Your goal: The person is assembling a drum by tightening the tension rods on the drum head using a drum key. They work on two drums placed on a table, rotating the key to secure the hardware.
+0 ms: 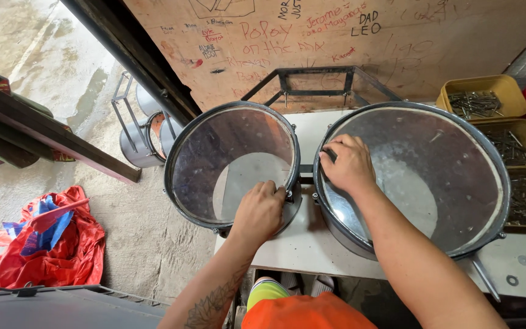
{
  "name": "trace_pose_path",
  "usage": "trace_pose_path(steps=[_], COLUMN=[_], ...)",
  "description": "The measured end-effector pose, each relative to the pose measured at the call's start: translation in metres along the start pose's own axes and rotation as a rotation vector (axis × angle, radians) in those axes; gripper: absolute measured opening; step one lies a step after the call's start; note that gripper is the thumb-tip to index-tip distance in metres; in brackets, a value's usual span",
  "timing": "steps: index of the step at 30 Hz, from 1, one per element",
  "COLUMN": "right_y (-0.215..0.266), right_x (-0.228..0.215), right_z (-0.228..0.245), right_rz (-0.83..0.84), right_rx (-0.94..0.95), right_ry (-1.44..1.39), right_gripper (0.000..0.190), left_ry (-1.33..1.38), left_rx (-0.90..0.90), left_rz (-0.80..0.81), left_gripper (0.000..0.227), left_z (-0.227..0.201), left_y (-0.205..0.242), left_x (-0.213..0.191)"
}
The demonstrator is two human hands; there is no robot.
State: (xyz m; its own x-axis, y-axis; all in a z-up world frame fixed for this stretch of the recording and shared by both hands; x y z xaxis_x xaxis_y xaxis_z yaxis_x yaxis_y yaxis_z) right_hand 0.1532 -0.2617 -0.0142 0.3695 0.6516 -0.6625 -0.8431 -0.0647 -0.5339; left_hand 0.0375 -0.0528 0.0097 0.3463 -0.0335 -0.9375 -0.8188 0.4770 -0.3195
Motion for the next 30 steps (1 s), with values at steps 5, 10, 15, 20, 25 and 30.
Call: trace_pose_path(steps=[5,10,15,20,25,30], right_y=[-0.003,-0.001,0.003,0.010,0.026,0.023], right_x=[0.000,0.001,0.003,-0.016,-0.005,-0.004], right_z=[-0.002,-0.003,0.009,0.053,0.069,0.064], right_rz=[-0.010,0.001,0.001,0.087,0.268,0.248], right_rx=[0.003,-0.009,-0.036,-0.034,0.048,0.064], right_ry=[0.004,-0.004,-0.040,-0.094,-0.106,-0.065], right_gripper=[0.021,0.021,0.028,0.058,0.063,0.062], left_ry=[-0.023,0.006,0.323,0.497,0.464,0.768], left_rx=[-0.033,-0.005,-0.123,-0.238,-0.488,-0.819], left_rz=[-0.036,-0.037,-0.024,0.040,0.133,0.244], left_gripper=[0.035,0.035,0.028,0.025,0.028,0.032], left_z=[-0.003,-0.005,0.018,0.033,0.064,0.076], left_y=[0.002,0.004,0.012,0.015,0.021,0.001], left_x=[0.005,-0.008,-0.034,-0.021,0.031,-0.001])
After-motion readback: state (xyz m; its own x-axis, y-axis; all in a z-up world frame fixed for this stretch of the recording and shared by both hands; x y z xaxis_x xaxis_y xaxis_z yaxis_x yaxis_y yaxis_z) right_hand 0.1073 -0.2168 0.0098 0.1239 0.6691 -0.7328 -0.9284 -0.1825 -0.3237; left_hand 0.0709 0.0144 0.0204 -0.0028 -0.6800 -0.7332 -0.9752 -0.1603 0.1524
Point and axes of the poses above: each hand's wrist, its own y-axis away from the middle knuckle, its own x-axis out of the palm, z = x × y, the point moved 7 cm from there along -y, towards the middle knuckle, and after that the axes turned 9 degrees about -y, right-handed, at the moved point
